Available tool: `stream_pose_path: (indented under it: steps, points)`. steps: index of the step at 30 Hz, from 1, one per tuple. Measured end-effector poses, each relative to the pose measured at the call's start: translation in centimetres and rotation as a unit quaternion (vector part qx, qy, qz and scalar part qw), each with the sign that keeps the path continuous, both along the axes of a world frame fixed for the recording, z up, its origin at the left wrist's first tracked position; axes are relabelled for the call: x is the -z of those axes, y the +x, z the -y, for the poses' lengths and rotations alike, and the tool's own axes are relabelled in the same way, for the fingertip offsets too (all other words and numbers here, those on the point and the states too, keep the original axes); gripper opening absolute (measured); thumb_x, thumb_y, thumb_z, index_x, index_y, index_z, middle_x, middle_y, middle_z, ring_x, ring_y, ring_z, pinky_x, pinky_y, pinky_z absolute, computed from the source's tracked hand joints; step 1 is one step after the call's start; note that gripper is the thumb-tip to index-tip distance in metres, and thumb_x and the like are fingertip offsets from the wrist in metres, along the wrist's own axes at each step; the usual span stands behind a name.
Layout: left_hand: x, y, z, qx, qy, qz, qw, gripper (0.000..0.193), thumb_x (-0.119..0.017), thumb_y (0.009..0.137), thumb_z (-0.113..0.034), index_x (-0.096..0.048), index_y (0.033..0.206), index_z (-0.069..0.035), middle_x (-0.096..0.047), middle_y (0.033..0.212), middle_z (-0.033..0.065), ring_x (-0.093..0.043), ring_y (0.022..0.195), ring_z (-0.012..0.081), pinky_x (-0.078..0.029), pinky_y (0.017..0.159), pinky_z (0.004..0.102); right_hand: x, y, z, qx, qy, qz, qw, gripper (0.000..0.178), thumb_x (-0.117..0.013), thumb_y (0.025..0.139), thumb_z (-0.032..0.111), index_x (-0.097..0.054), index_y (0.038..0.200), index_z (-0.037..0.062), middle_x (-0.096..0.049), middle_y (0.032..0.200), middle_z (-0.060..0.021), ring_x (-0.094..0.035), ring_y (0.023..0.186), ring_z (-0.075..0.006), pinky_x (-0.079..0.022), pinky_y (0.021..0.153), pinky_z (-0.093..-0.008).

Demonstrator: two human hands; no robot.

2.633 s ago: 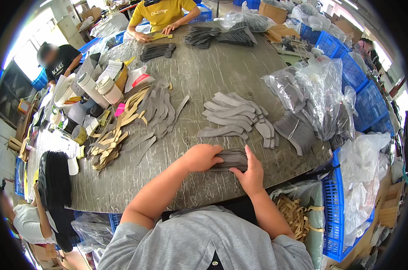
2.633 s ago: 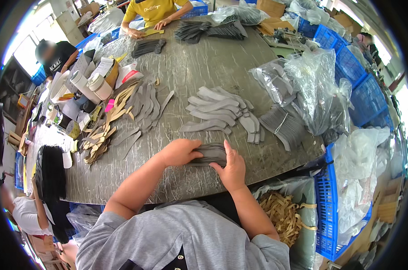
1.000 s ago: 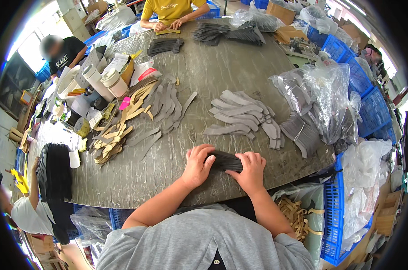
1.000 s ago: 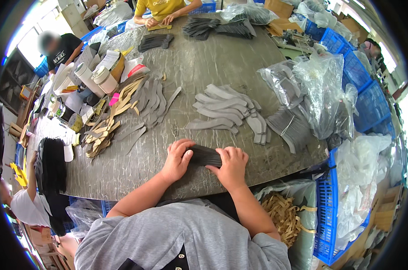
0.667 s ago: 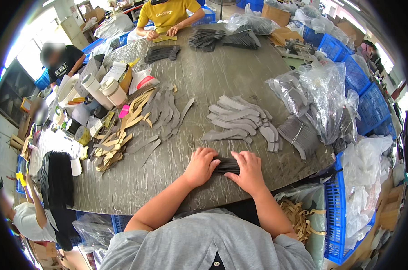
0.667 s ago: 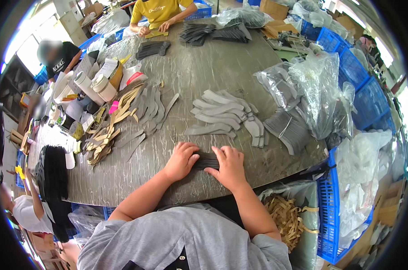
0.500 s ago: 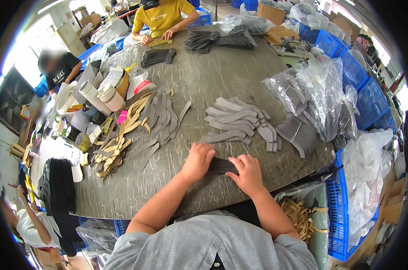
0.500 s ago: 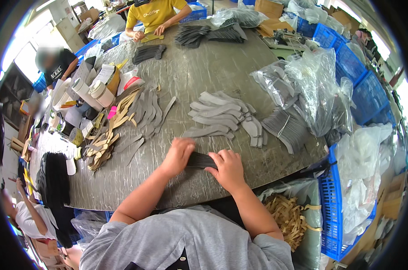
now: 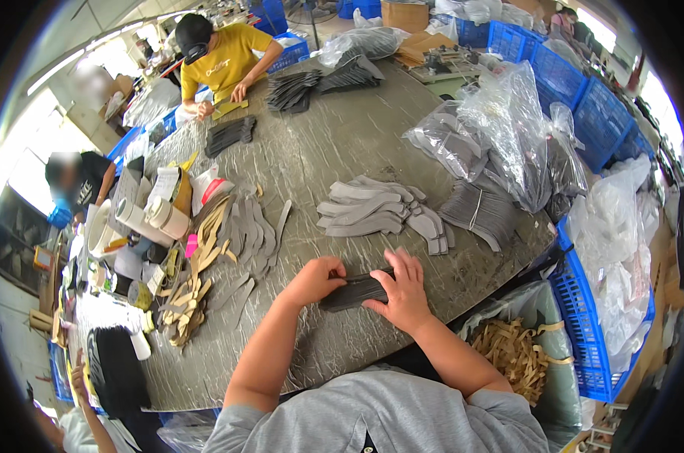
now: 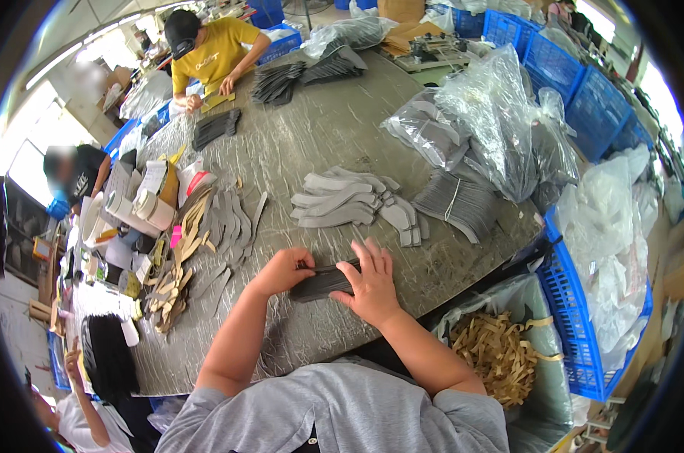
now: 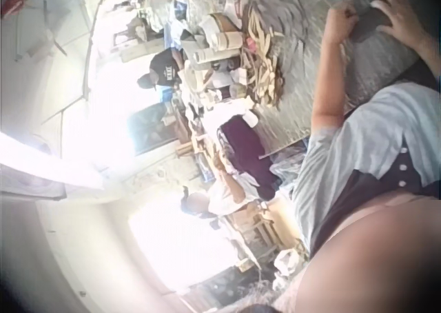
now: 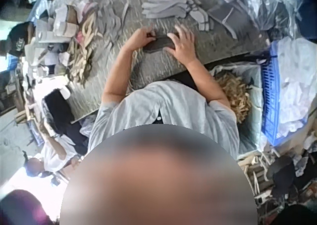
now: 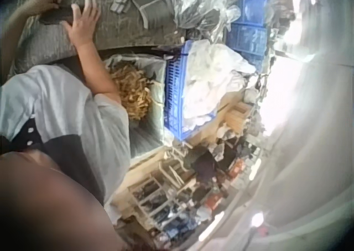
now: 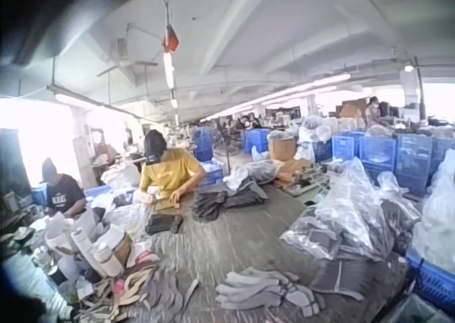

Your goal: The person repeatedly picks up small gray and beige shoe components, aligns them, and presses them together by hand. They handle the parts one at a time, occasionally stacking completed pieces on the table. The workspace contains piles of similar components and plastic packaging.

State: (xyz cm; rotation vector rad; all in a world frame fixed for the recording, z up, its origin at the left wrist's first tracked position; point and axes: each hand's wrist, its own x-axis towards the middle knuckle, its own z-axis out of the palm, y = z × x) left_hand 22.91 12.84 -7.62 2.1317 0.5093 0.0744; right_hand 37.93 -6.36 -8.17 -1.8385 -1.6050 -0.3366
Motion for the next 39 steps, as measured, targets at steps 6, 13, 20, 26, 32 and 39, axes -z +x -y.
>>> stream_pose_path:
  steps: [6,13,20,26,32,39]
  points:
    - [-0.3,4.0,-2.7,-0.025,0.217,0.092,0.972,0.023,-0.072,0.081,-0.011,-0.066,0.102,-0.002,-0.066,0.102,0.0151,-0.060,0.098,0.0314,-0.047,0.085,0.0368,1.6,0.1,-0.4,-0.028,-0.072,-0.059,0.995,0.063,-0.079,0.070,0.045,-0.059,0.119,0.0109,-0.056,0.109,-0.0061,-0.052,0.104,-0.0267,-0.037,0.093,-0.0460]
    - [-2.4,10.0,-4.6,0.011,0.341,-0.136,0.930,0.063,-0.083,0.067,-0.024,-0.058,0.120,-0.002,-0.060,0.120,0.0194,-0.049,0.123,0.0359,-0.043,0.101,0.0430,1.4,0.5,-0.4,-0.048,-0.042,-0.059,0.996,0.058,-0.077,0.072,0.044,-0.060,0.117,0.0112,-0.055,0.105,-0.0054,-0.051,0.103,-0.0268,-0.038,0.090,-0.0431]
    - [-1.3,7.1,-1.8,0.021,0.318,-0.073,0.945,0.049,-0.082,0.068,-0.021,-0.058,0.107,-0.001,-0.060,0.113,0.0187,-0.051,0.119,0.0379,-0.045,0.098,0.0458,1.8,0.5,-0.2,-0.042,-0.047,-0.067,0.996,0.059,-0.077,0.072,0.044,-0.061,0.118,0.0108,-0.055,0.106,-0.0055,-0.051,0.103,-0.0272,-0.039,0.089,-0.0423]
    - [-1.2,4.4,0.2,0.037,0.317,-0.042,0.947,0.040,-0.080,0.071,-0.017,-0.056,0.101,-0.003,-0.060,0.106,0.0158,-0.054,0.111,0.0372,-0.045,0.093,0.0453,1.8,0.4,-0.2,-0.059,-0.039,-0.066,0.995,0.056,-0.077,0.072,0.041,-0.062,0.117,0.0107,-0.054,0.105,-0.0055,-0.052,0.101,-0.0266,-0.040,0.087,-0.0412]
    - [-1.1,2.1,2.2,0.017,0.195,0.042,0.980,0.030,-0.072,0.082,-0.017,-0.055,0.100,0.001,-0.058,0.098,0.0183,-0.056,0.098,0.0406,-0.046,0.085,0.0428,1.8,-0.1,0.1,-0.014,-0.026,-0.081,0.996,0.072,-0.086,0.061,0.038,-0.055,0.121,0.0136,-0.046,0.120,-0.0118,-0.045,0.113,-0.0354,-0.038,0.096,-0.0481]
    - [-1.2,0.3,3.4,-0.089,0.095,0.019,0.991,0.020,-0.062,0.093,-0.016,-0.055,0.097,0.003,-0.066,0.087,0.0177,-0.065,0.082,0.0356,-0.051,0.075,0.0387,1.8,0.4,-0.2,-0.017,0.022,-0.138,0.990,0.107,-0.094,0.049,0.036,-0.039,0.138,0.0176,-0.023,0.149,-0.0243,-0.035,0.129,-0.0452,-0.033,0.106,-0.0525]
